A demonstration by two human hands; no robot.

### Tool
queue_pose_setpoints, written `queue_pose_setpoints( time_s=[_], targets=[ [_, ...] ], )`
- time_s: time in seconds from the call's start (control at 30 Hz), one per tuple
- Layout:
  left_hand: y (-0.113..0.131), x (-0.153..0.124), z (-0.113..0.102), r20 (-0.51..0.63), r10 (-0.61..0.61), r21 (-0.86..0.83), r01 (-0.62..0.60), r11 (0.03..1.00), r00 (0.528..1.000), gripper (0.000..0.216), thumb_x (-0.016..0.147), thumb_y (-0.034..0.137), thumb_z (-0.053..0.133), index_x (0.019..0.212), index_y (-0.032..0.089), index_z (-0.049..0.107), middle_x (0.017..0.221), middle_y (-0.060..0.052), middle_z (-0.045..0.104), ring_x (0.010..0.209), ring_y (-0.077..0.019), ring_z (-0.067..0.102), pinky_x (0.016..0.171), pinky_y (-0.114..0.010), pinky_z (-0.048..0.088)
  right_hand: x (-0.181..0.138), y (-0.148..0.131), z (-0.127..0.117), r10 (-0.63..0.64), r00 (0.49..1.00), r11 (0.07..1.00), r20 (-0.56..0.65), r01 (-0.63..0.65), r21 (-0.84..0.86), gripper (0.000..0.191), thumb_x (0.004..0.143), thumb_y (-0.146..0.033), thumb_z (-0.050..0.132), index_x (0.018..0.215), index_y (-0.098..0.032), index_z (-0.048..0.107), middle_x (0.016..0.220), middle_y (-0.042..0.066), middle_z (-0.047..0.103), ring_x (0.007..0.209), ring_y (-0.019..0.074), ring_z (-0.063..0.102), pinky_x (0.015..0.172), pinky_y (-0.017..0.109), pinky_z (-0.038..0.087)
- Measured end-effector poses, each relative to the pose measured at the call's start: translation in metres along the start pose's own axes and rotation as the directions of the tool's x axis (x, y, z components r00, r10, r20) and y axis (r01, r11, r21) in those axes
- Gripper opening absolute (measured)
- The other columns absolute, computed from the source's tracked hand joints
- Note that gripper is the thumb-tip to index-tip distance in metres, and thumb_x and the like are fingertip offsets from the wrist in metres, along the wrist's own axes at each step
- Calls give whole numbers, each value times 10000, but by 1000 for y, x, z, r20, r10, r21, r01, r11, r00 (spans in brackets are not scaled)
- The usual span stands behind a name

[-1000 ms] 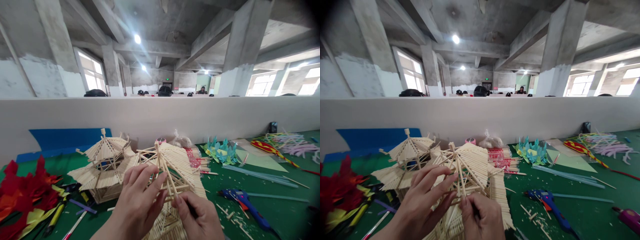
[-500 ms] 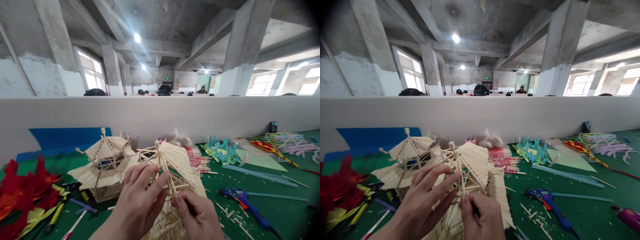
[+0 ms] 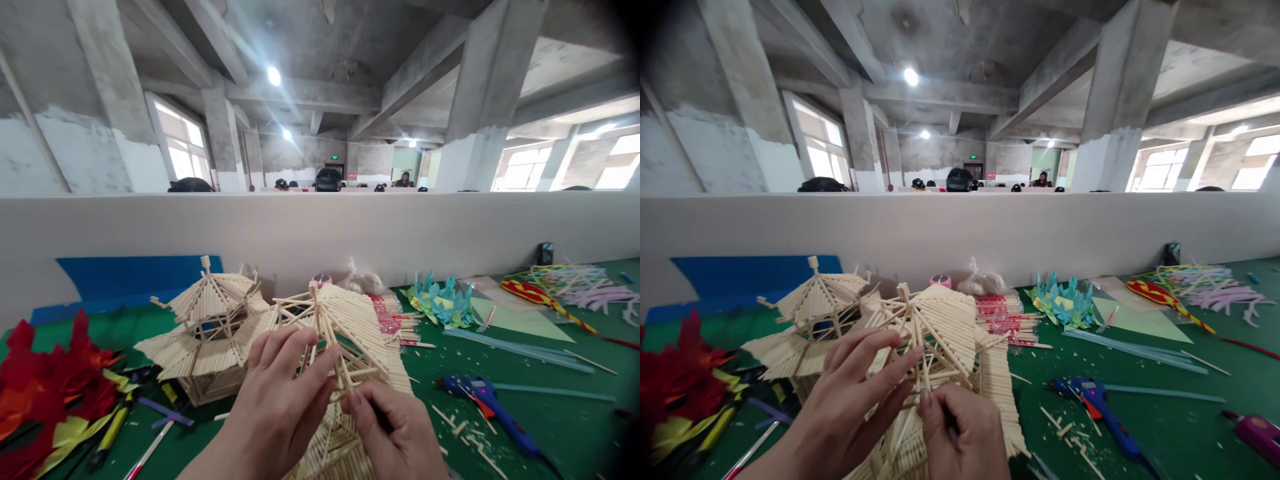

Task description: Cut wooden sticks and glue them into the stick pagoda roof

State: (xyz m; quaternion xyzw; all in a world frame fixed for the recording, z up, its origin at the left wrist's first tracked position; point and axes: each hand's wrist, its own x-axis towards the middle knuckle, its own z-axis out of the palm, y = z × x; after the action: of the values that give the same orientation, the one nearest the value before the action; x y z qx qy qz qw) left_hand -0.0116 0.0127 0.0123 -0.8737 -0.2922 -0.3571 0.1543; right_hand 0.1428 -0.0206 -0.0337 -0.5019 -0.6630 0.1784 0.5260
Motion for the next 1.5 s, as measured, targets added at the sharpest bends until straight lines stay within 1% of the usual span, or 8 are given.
queue_pose_setpoints(
  time_s=[0.37, 0.57, 0.67, 0.8, 1.17, 1.37, 1.5],
  targets=[
    [0, -2, 0, 8, -5, 10, 5, 1000, 1000, 293, 788, 96, 490, 1063, 174, 549, 1051, -88, 453, 987, -267, 396, 801, -446, 326, 0, 0, -1, -30, 1000, 999, 1, 30, -11, 366, 832, -359, 398, 592, -161, 591, 472, -7, 542, 430, 98, 469, 424, 184, 328],
    [0, 0, -1, -1, -13, 17, 14, 1000, 1000, 293, 787, 103, 501, 1061, 195, 544, 1043, -80, 458, 982, -261, 401, 798, -437, 333, 0, -2, -1, -15, 1000, 1000, 24, 16, -27, 366, 837, -366, 396, 592, -169, 583, 484, -7, 541, 448, 102, 476, 435, 186, 335],
    [1, 0, -2, 17, -1, 24, 1, 1000, 1000, 303, 780, 87, 500, 1063, 187, 540, 1039, -83, 453, 978, -261, 400, 791, -430, 333, 0, -2, -1, -15, 999, 1000, 32, 16, -24, 366, 838, -372, 394, 595, -173, 583, 480, -10, 537, 438, 101, 468, 430, 189, 335],
    [1, 0, -1, 3, -17, 3, 17, 1000, 1000, 285, 787, 102, 500, 1053, 196, 544, 1033, -76, 459, 978, -258, 401, 800, -429, 330, -1, 0, 0, -16, 999, 1000, 34, 17, -19, 357, 836, -367, 400, 605, -174, 592, 495, -5, 549, 455, 110, 484, 434, 194, 336],
    [0, -1, 0, -4, -10, 3, 10, 1000, 1000, 275, 795, 95, 482, 1039, 195, 563, 1038, -80, 451, 974, -267, 398, 787, -445, 326, 0, 1, 1, -20, 998, 1000, 66, 20, -1, 353, 842, -362, 399, 600, -165, 564, 487, -18, 498, 451, 96, 448, 442, 192, 321],
    [0, -1, 0, -8, -23, -9, 23, 1000, 1000, 282, 791, 102, 491, 1041, 210, 564, 1038, -79, 458, 976, -268, 399, 789, -447, 329, 0, 1, 1, -16, 998, 999, 67, 18, -29, 360, 840, -370, 395, 596, -173, 570, 485, -16, 512, 454, 101, 461, 432, 193, 328],
    [0, -1, -1, 1, -22, -4, 22, 1000, 1000, 284, 785, 106, 505, 1041, 213, 566, 1033, -75, 465, 976, -264, 404, 789, -432, 336, 0, 0, 1, -26, 999, 999, 47, 28, -39, 356, 838, -362, 397, 593, -177, 578, 478, -15, 517, 446, 102, 460, 425, 196, 324]
  ],
)
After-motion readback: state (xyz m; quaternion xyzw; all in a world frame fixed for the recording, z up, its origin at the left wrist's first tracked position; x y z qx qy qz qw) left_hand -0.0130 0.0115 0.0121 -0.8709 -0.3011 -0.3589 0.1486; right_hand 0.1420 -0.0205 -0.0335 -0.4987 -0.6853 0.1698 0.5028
